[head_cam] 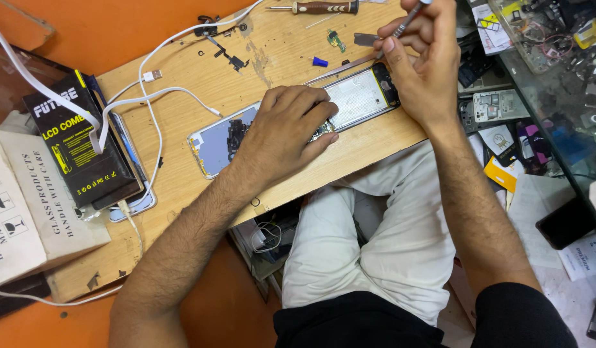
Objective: The person disassembles a smartphone by prying open the case, separating the screen assembly, and removing internal components including the motherboard and battery using a screwdriver and tweezers. The parts are placed on the workbench.
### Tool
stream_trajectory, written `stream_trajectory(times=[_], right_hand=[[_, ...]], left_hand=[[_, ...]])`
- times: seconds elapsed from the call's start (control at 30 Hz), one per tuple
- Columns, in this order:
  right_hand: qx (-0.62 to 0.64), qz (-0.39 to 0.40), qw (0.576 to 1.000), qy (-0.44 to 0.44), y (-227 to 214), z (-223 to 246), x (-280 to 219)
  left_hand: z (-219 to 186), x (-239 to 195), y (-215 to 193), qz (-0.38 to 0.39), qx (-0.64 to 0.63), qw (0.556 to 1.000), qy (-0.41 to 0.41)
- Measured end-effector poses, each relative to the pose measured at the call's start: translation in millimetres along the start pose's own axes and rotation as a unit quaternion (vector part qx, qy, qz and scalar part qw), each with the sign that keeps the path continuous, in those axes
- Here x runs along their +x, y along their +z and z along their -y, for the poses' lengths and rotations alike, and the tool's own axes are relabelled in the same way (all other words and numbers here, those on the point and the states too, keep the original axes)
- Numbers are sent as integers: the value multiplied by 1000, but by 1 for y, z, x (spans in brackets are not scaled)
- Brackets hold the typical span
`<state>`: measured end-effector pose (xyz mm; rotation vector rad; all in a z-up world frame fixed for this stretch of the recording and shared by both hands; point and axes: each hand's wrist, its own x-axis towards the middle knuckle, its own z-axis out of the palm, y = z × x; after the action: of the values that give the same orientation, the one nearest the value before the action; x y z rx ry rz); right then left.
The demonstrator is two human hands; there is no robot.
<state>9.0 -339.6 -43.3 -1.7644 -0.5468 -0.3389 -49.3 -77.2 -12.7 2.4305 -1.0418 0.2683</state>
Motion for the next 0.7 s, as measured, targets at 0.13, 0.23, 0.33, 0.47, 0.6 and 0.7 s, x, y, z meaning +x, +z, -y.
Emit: stream_trajectory(times=[0.13, 0.23, 0.33, 0.47, 0.6, 0.7], right_hand=[[-47, 51, 997, -25, -5, 10, 13], [-66, 82, 994, 13, -11, 5, 23], [-11, 79, 992, 98, -13, -12, 33], [46, 80, 979, 183, -14, -28, 40], [65, 74, 969, 227, -14, -26, 41], [73, 76, 960, 258, -15, -20, 41]], left_hand=[[0, 0, 1, 1, -2, 1000, -1], [1, 0, 0, 5, -6, 1000, -1], [1, 0, 1, 1, -10, 1000, 1], [0, 0, 4, -7, -5, 1000, -9], [0, -1, 10, -32, 12, 999, -3], [0, -1, 11, -18, 16, 1000, -12]])
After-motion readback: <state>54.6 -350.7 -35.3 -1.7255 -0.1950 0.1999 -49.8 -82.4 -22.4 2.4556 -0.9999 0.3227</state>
